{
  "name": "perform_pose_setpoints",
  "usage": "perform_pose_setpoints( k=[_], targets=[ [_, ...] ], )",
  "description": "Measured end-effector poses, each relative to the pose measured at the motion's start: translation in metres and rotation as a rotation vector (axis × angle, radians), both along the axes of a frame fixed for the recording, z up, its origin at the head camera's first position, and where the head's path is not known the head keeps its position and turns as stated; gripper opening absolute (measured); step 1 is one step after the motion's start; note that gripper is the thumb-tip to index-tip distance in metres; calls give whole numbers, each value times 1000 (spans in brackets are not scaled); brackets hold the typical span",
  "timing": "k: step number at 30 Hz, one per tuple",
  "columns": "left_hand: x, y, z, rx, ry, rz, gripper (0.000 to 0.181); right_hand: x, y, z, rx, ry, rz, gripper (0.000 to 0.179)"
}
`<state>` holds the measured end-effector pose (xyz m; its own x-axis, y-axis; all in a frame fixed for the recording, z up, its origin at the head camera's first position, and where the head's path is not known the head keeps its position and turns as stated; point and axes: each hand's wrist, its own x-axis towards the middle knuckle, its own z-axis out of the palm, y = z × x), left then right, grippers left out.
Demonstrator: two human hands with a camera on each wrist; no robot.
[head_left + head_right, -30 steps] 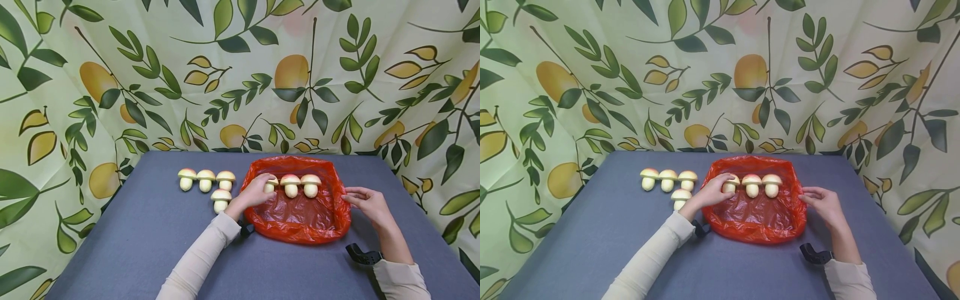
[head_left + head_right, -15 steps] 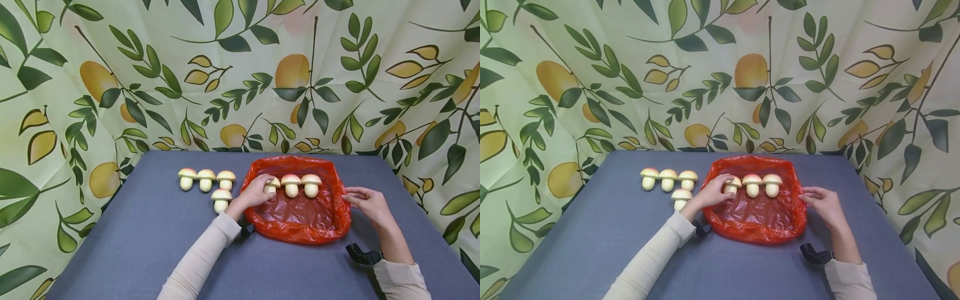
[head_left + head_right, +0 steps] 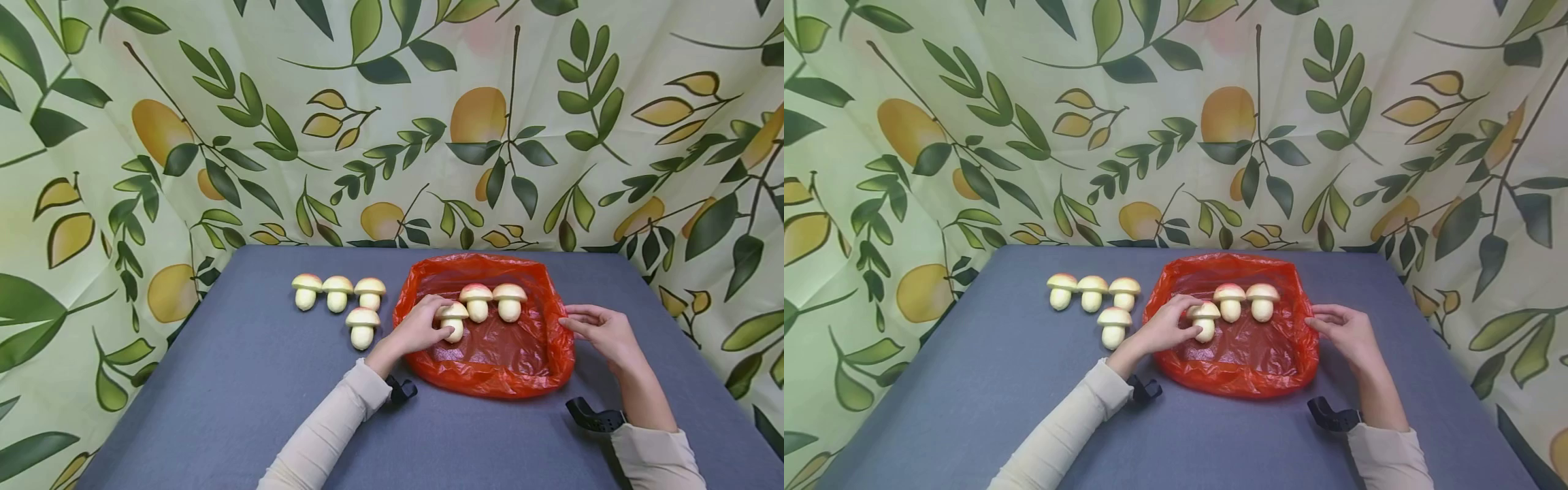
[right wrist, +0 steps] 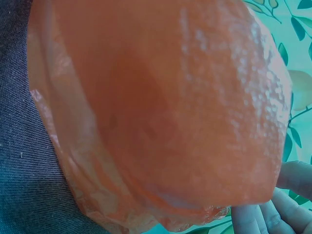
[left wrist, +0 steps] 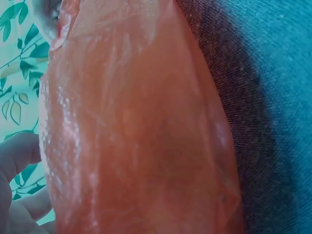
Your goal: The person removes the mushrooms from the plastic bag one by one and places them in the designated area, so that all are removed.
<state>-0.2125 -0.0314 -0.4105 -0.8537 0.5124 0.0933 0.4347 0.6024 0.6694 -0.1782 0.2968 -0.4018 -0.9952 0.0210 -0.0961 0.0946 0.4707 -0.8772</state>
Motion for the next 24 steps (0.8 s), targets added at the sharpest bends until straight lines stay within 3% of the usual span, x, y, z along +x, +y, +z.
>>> perform_pose_setpoints(
  k=[13,24],
  targets=[
    [-17,9,-17,88,-72,91,50,0,0,-2,7,-11,-2,54],
    [-21,15,-21,128,-122,125,53,0,0,-1,4,-4,2,51]
  ],
)
